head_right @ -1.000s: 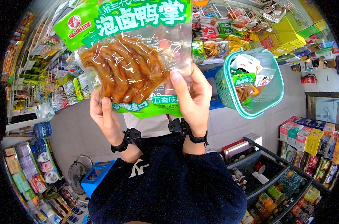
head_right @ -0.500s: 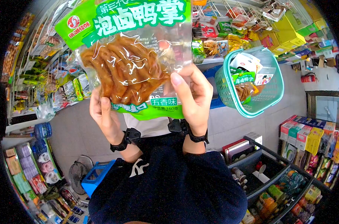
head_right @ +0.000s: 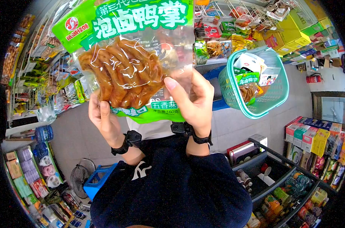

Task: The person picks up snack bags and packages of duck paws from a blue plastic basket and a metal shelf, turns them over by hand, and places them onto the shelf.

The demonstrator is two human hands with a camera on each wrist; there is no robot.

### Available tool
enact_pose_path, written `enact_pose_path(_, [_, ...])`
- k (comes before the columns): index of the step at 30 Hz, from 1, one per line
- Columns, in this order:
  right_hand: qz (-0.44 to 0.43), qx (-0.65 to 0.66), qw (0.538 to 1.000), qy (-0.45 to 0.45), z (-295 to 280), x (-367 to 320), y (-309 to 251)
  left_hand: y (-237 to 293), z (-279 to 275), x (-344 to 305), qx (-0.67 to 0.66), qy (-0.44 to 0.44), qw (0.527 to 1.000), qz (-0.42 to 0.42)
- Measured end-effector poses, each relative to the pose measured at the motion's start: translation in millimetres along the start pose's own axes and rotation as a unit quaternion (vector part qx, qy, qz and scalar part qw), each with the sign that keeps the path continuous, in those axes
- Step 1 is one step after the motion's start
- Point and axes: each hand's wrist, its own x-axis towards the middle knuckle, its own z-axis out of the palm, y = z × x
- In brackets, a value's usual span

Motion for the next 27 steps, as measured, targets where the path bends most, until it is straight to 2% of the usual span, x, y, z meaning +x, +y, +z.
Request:
enact_pose_path(13, [-0.071, -0.110, 0.991, 0.030, 1.1, 0.0, -1.3, 0.8, 1.6, -1.2, 0.013, 0.003, 1.000, -0.011])
enact_pose_path(23, [-0.066, -0.062, 0.995, 0.038, -1.8, 0.8, 4.4, 0.2, 4.9, 0.3, 0.008, 0.012, 1.000, 0.000])
enact_pose_path(25, [-0.049, -0.014, 0.999, 0.010, 1.5, 1.0, -1.9, 0.8, 5.3, 0.7, 0.008, 0.013, 1.000, 0.000])
enact_pose_path(27, [-0.054, -0.030, 0.998, 0.010, 0.2, 1.0, 1.3, 1.4, 5.5, 0.7, 0.007, 0.012, 1.000, -0.005])
